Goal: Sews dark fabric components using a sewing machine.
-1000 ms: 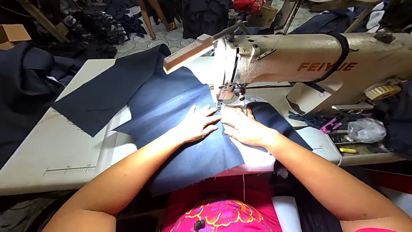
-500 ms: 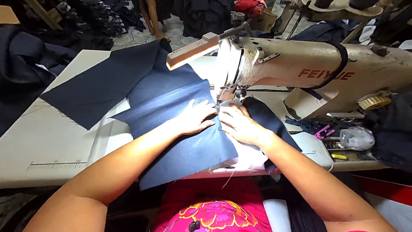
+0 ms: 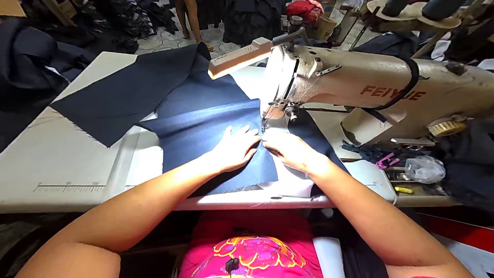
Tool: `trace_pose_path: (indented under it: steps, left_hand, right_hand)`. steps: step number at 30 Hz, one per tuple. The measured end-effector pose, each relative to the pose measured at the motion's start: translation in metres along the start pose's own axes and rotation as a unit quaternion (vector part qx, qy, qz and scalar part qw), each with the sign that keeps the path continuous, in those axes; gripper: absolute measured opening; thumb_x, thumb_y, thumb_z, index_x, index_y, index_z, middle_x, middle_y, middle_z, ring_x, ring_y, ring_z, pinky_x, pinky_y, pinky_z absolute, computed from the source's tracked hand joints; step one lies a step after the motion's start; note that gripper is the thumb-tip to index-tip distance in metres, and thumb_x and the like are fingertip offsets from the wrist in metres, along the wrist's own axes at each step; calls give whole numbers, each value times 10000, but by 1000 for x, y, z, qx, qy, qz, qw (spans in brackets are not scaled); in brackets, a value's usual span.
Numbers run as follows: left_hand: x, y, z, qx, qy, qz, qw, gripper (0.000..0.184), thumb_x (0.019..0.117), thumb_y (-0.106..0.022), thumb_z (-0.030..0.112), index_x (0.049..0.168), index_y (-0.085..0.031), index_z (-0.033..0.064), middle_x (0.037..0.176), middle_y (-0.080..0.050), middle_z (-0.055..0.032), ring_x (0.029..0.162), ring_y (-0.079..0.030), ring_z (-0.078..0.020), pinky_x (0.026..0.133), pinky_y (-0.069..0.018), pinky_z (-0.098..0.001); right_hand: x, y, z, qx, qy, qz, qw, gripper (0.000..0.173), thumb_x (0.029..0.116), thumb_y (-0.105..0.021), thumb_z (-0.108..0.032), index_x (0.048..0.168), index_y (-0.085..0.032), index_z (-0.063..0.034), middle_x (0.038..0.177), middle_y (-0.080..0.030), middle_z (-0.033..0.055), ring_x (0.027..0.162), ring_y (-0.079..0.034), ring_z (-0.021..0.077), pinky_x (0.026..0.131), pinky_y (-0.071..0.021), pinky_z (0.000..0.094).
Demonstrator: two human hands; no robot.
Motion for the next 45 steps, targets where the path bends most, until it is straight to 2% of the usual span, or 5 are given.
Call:
trace_pose_path:
  steps: [6, 10, 28, 34, 45]
  left_hand:
    - [-9, 0, 25, -10, 30, 60, 998, 398, 1029, -431, 112, 1362, -610, -14, 1462, -561, -204, 1422, -476, -368, 1145, -289, -668]
    - [-23, -13, 22, -16, 6, 59, 998, 476, 1072, -376, 215, 1495, -512, 46, 1565, -484, -135, 1511, -360, -342, 1188, -201, -683]
    - [-7, -1, 16, 0, 0, 23, 1000, 447, 1070, -409, 202, 1471, -557, 71, 1565, -496, -107, 1516, -346, -363, 1154, -184, -747]
    - [-12, -10, 5, -38, -26, 19, 999, 490, 1088, -343, 214, 1523, -476, 34, 1603, -441, -124, 1536, -320, -309, 1217, -144, -658]
    - [-19, -10, 8, -17, -38, 13, 999, 519, 1089, -329, 276, 1551, -453, 76, 1623, -422, -78, 1544, -304, -295, 1212, -144, -668]
  right_hand:
    - [11, 3, -13, -32, -17, 26, 999, 219, 982, -560, -38, 1068, -749, 31, 1128, -730, 215, 1157, -670, 400, 988, -512, 550]
    - [-9, -3, -26, -39, -30, 91, 995, 211, 960, -607, -104, 1035, -768, 9, 1114, -739, 190, 1074, -707, 373, 883, -568, 542]
    - [10, 2, -6, -15, -97, -45, 994, 274, 1036, -521, -87, 1178, -724, 29, 1257, -682, 224, 1248, -620, 382, 1036, -483, 535]
    - [-7, -13, -10, 5, -90, 171, 981, 251, 962, -605, -120, 1069, -766, 40, 1177, -730, 214, 1138, -696, 373, 968, -548, 531]
    - [-19, -11, -13, 28, -7, 143, 989, 325, 966, -597, -200, 1119, -759, 35, 1221, -728, 173, 1109, -714, 322, 945, -563, 485]
Point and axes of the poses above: each hand's wrist, its own x-axis towards the middle knuckle, its own y-axis out of the back of the hand, z = x × y, the point moved 7 cm from there along x, towards the middle knuckle
